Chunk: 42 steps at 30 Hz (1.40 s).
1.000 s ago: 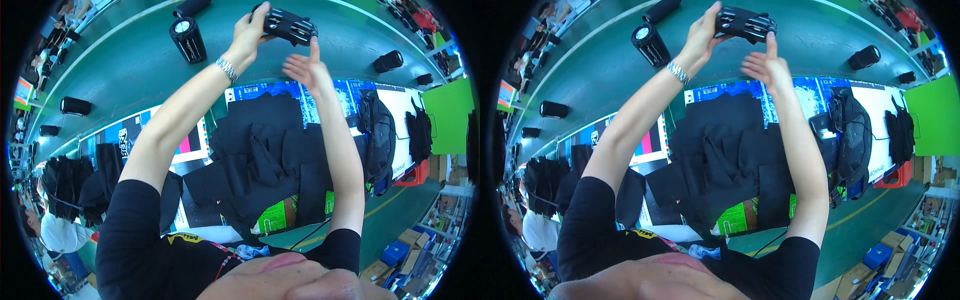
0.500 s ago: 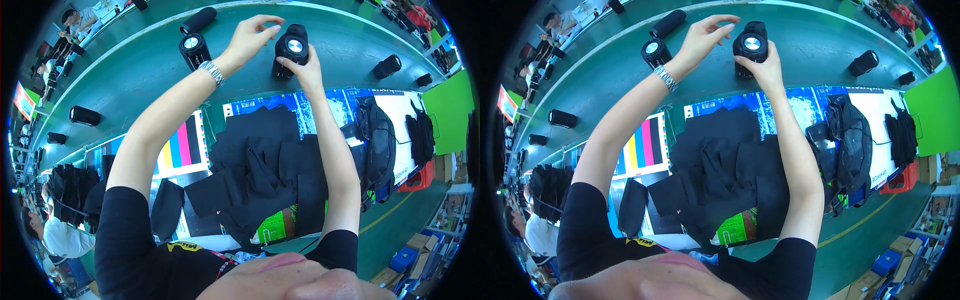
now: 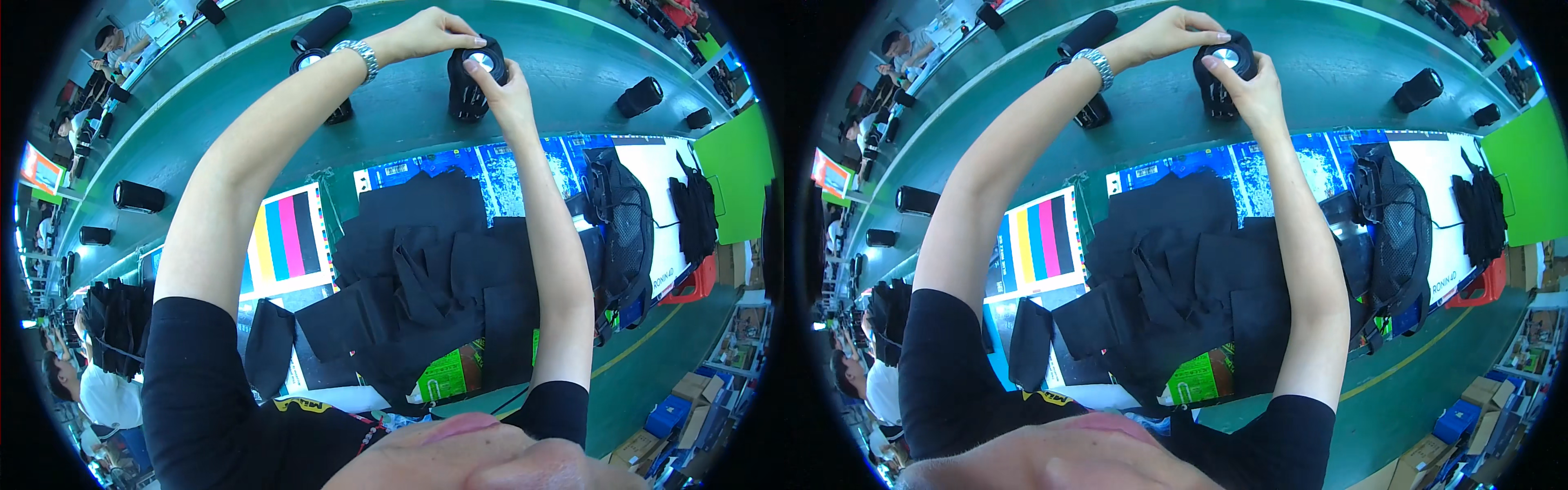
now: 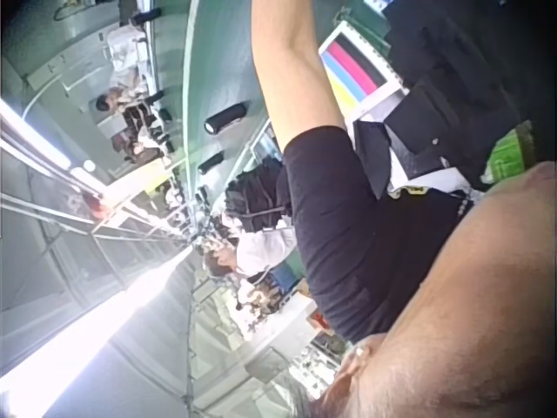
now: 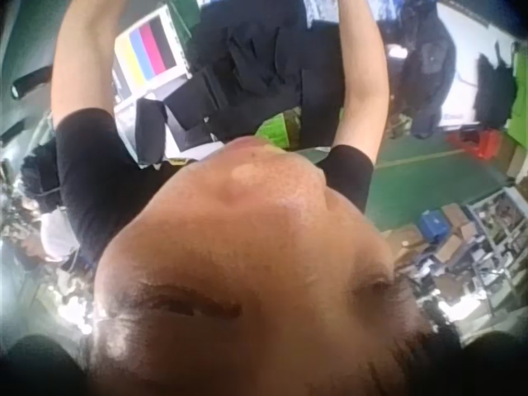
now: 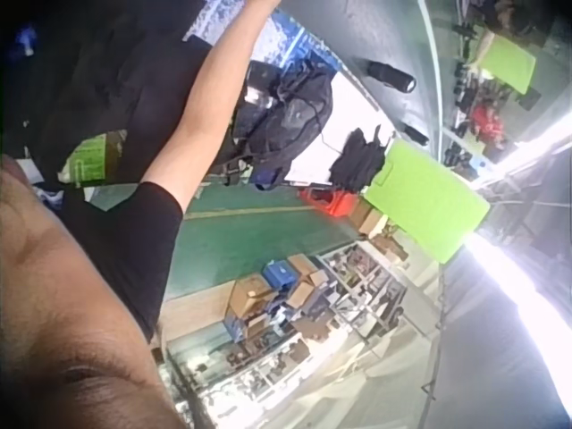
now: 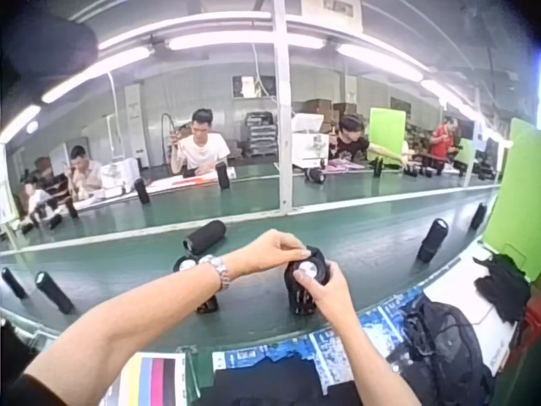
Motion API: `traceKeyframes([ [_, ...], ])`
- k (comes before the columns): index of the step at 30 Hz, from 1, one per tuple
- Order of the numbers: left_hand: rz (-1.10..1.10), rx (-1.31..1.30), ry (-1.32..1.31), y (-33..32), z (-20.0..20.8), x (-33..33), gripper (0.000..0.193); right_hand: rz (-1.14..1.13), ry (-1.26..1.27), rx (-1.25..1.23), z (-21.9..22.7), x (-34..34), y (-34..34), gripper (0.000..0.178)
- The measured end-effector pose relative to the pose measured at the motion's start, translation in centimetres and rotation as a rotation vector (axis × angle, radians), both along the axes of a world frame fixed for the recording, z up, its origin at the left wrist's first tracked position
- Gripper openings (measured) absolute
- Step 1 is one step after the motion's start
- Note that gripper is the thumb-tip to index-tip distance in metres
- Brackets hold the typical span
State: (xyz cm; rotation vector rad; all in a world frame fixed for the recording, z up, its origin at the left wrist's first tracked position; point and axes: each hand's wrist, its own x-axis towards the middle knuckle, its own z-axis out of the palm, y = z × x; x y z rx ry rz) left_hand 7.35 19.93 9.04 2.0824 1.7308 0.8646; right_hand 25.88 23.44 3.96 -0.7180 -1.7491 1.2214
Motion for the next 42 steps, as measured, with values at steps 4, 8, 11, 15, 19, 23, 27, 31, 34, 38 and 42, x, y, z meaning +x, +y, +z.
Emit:
traceKeyframes([
  [4, -0.133, 0.163, -0.454, 1.3, -0.3, 1.9, 0.029, 0.000, 0.020, -0.034, -0.4, 0.2, 0.6, 0.073],
  [8, 0.066, 0.629, 0.081, 1.8, 0.3, 3.2, 0.021, -0.014, 0.055, -0.017, -1.2, 0.5, 1.4, 0.068],
  [11, 0.102, 0.822, 0.105, 1.9, 1.1, 4.2, 0.021, 0.009, 0.098, -0.073, -1.2, 0.1, 2.3, 0.067],
  [15, 0.022, 0.487, -0.240, -0.8, 1.9, 6.4, 0.022, -0.030, 0.093, -0.035, -2.3, 0.7, 3.5, 0.052],
  [19, 0.166, 0.266, -0.197, -2.5, 2.1, 5.9, 0.021, 0.077, 0.019, -0.028, -2.0, 0.8, 3.8, 0.064],
  [23, 0.011, 0.528, -0.434, -1.6, 1.7, 6.6, 0.024, 0.464, 0.147, -0.197, -2.2, 3.6, 5.3, 0.096],
  [27, 0.179, 0.468, -0.967, 3.2, -0.6, 4.6, 0.034, 0.082, 0.369, -0.357, 0.8, 3.5, 8.4, 0.103],
  [31, 0.174, 0.214, -1.520, 7.2, -4.0, 7.5, 0.050, 0.083, 0.273, -0.532, 0.8, -1.2, 10.9, 0.084],
  [34, 0.195, 0.309, -1.351, 7.0, -5.8, 10.7, 0.055, 0.088, 0.439, -0.420, -1.1, -0.5, 10.6, 0.054],
  [38, 0.345, 0.487, -1.167, 5.4, -8.8, 10.7, 0.057, 0.264, 0.601, -0.419, -4.3, -1.0, 8.2, 0.052],
  [42, 0.283, 0.494, -1.442, 7.0, -9.3, 13.8, 0.058, 0.049, 0.650, -0.298, -8.5, 2.0, 12.1, 0.046],
])
